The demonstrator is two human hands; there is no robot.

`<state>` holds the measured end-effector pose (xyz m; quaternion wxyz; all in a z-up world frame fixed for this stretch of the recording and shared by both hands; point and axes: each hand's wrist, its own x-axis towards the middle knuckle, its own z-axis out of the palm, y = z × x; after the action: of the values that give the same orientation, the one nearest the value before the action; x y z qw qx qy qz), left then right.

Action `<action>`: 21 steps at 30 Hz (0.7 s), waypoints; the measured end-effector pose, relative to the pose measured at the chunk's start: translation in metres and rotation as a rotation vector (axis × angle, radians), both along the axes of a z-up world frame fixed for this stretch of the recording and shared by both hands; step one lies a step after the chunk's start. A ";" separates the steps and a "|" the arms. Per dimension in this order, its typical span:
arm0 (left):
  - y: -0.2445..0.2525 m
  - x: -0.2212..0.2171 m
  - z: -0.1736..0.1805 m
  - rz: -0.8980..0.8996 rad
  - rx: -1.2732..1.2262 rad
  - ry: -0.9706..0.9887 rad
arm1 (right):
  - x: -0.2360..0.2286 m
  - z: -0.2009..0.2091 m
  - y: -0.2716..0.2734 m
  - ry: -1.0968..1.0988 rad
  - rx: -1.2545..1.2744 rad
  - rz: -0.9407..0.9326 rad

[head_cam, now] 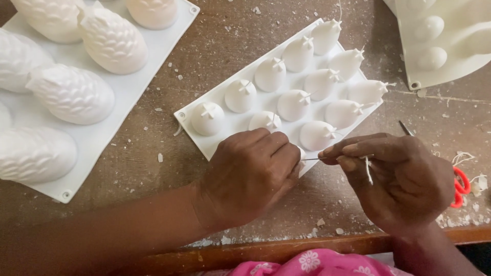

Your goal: Manually inserting wicks into candle molds using a needle and thread.

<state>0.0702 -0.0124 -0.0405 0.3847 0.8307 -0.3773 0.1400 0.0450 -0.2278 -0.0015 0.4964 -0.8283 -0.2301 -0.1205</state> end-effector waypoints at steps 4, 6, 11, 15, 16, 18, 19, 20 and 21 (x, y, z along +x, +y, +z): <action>0.001 0.000 0.001 0.001 0.002 0.003 | 0.001 0.002 0.000 -0.005 -0.009 0.015; 0.001 0.000 0.001 -0.001 0.004 0.002 | 0.000 0.003 0.002 -0.012 -0.030 -0.005; -0.001 0.000 -0.002 -0.012 0.012 0.010 | -0.001 0.002 0.001 -0.010 -0.029 -0.021; -0.003 0.000 -0.006 0.002 0.034 0.007 | 0.002 -0.006 -0.007 -0.039 -0.078 0.000; -0.003 -0.001 -0.007 0.010 0.047 0.000 | 0.002 -0.010 -0.012 -0.061 -0.092 0.026; -0.003 -0.001 -0.004 0.015 0.033 0.000 | 0.003 -0.005 -0.005 -0.050 -0.078 0.027; -0.002 -0.001 -0.002 0.020 0.019 -0.001 | 0.004 -0.003 -0.002 -0.040 -0.064 0.028; -0.004 -0.001 -0.004 0.020 0.020 -0.001 | 0.003 -0.003 -0.001 -0.039 -0.063 0.028; -0.005 -0.001 -0.006 0.029 0.031 0.010 | 0.002 -0.002 0.001 -0.005 -0.033 0.015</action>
<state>0.0688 -0.0171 -0.0466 0.3717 0.8426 -0.3653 0.1354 0.0467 -0.2272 -0.0038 0.4829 -0.8344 -0.2396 -0.1152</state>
